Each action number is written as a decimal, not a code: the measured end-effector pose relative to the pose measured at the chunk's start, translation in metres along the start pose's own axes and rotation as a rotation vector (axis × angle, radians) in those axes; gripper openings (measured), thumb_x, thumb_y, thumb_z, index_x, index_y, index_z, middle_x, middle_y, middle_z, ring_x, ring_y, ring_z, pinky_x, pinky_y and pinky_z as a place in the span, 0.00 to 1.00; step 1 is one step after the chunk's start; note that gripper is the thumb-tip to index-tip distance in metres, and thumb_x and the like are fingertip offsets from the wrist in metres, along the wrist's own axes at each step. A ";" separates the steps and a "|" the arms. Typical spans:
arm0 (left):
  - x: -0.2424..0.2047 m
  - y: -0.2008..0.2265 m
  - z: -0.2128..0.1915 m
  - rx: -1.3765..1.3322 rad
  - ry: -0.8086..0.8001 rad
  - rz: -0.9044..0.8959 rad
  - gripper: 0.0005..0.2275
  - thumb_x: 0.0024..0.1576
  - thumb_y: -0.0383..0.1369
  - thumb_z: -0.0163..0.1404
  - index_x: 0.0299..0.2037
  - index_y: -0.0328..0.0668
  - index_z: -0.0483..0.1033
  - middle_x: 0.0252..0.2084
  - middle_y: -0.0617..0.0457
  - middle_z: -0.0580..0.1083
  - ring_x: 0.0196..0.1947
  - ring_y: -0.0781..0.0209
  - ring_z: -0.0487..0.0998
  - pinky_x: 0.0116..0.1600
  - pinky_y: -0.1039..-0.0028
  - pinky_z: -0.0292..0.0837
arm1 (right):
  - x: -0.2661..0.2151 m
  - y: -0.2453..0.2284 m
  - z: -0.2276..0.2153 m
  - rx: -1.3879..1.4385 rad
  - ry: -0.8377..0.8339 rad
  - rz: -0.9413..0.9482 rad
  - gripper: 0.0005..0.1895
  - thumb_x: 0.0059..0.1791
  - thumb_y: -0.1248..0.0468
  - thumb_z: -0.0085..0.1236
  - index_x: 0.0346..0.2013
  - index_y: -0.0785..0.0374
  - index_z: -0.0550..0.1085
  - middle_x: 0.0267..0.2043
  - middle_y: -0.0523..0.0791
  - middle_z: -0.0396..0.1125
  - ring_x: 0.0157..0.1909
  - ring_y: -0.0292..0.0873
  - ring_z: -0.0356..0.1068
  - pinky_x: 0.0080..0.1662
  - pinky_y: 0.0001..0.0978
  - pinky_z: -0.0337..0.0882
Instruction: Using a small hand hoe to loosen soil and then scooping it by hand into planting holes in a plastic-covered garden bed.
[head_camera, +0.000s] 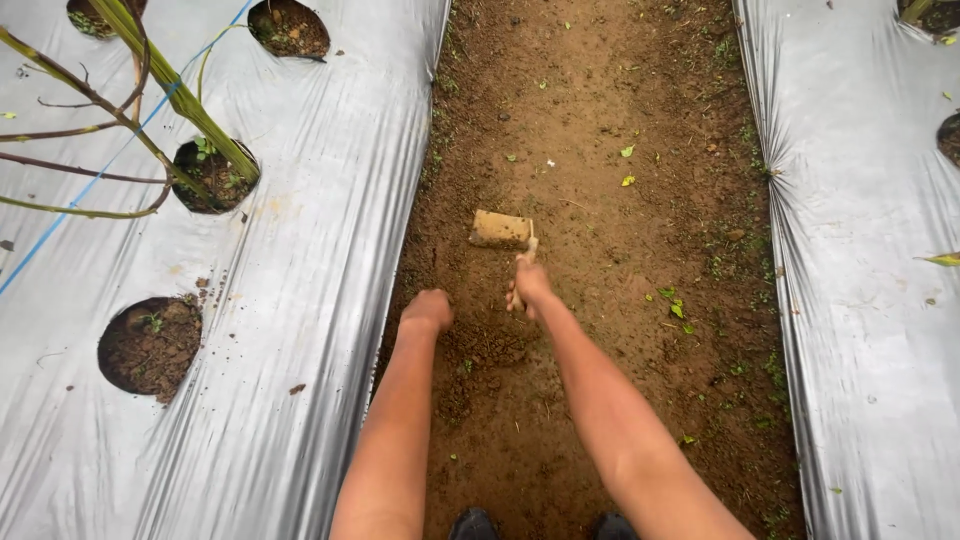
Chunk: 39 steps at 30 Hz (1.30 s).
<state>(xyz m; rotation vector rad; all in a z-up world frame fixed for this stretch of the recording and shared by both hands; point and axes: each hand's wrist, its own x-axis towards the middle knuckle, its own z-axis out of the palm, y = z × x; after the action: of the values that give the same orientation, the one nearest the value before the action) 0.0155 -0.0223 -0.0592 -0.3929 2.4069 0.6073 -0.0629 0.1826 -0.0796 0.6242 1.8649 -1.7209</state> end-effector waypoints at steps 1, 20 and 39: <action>0.008 -0.007 0.008 0.025 0.001 -0.014 0.14 0.62 0.27 0.48 0.56 0.35 0.81 0.59 0.34 0.76 0.54 0.38 0.81 0.50 0.47 0.85 | 0.003 0.019 0.002 -0.043 0.048 -0.028 0.30 0.57 0.48 0.42 0.62 0.71 0.58 0.28 0.54 0.66 0.18 0.50 0.70 0.16 0.49 0.77; -0.001 0.007 -0.008 0.001 0.043 -0.060 0.13 0.63 0.26 0.45 0.44 0.24 0.83 0.55 0.26 0.77 0.53 0.32 0.81 0.51 0.43 0.80 | -0.106 0.032 0.007 0.201 0.094 -0.125 0.29 0.60 0.41 0.29 0.57 0.62 0.65 0.09 0.42 0.58 0.07 0.40 0.57 0.13 0.35 0.62; 0.008 -0.001 -0.005 0.003 -0.071 -0.081 0.14 0.64 0.25 0.42 0.45 0.29 0.84 0.51 0.31 0.79 0.47 0.37 0.84 0.47 0.47 0.83 | -0.155 0.069 0.044 -0.303 0.077 -0.207 0.17 0.61 0.53 0.34 0.53 0.65 0.61 0.30 0.42 0.60 0.25 0.36 0.65 0.27 0.27 0.70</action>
<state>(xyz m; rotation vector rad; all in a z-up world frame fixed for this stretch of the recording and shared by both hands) 0.0073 -0.0271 -0.0616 -0.4575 2.3123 0.5715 0.1025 0.1467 -0.0330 0.3932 2.2540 -1.5063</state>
